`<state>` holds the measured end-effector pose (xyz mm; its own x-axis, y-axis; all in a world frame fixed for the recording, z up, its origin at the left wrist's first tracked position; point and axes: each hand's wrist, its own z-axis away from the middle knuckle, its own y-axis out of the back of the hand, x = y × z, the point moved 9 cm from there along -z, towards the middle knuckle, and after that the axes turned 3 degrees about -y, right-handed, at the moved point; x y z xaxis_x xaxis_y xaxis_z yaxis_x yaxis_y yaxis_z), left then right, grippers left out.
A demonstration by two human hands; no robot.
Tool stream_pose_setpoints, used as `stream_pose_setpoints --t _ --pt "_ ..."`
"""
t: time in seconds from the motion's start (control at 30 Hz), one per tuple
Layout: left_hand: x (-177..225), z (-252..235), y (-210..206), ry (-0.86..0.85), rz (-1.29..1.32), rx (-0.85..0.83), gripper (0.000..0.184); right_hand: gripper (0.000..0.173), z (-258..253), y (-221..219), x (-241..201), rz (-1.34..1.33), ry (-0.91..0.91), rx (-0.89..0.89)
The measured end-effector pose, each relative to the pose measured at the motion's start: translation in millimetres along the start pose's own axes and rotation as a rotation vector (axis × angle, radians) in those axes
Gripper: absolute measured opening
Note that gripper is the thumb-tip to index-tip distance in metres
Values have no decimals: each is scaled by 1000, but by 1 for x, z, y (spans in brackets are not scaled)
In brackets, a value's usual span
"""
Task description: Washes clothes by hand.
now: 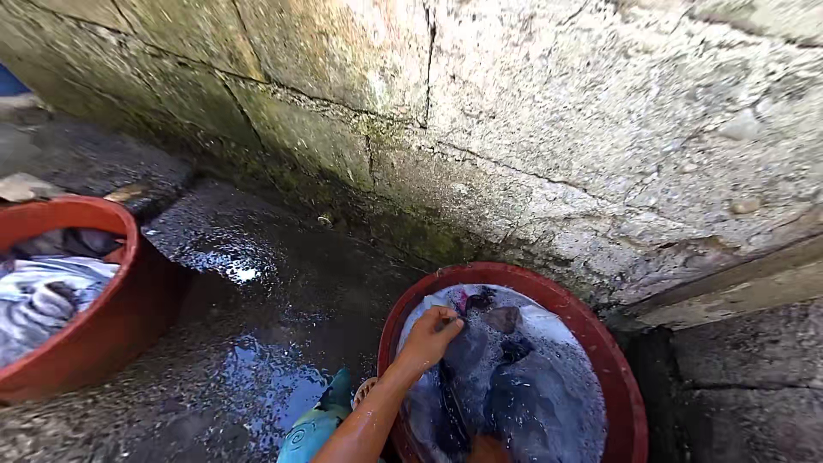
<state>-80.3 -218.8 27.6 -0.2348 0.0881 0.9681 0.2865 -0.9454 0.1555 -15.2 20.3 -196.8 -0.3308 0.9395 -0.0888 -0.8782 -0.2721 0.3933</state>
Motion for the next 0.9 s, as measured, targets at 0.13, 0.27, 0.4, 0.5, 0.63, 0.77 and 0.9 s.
stream_pose_setpoints --t 0.13,0.27,0.4,0.5,0.63,0.77,0.9 --pt "-12 2 -22 -36 -358 -241 45 54 74 99 29 -322 69 309" --pt "-31 16 -34 68 -715 -459 47 32 188 176 57 -739 181 640" --pt "-37 22 -37 115 -838 -540 51 13 276 206 71 -1074 360 930" --pt "-39 22 -44 123 -845 -558 53 11 321 221 68 -1281 516 1054" --pt "-40 26 -53 138 -909 -601 54 19 350 239 53 -1672 697 1104" --pt "-9 44 -75 -75 -615 -523 90 15 341 233 30 -1805 645 1163" --pt "5 68 -115 -230 -84 -363 140 12 318 210 -22 -1696 696 1063"
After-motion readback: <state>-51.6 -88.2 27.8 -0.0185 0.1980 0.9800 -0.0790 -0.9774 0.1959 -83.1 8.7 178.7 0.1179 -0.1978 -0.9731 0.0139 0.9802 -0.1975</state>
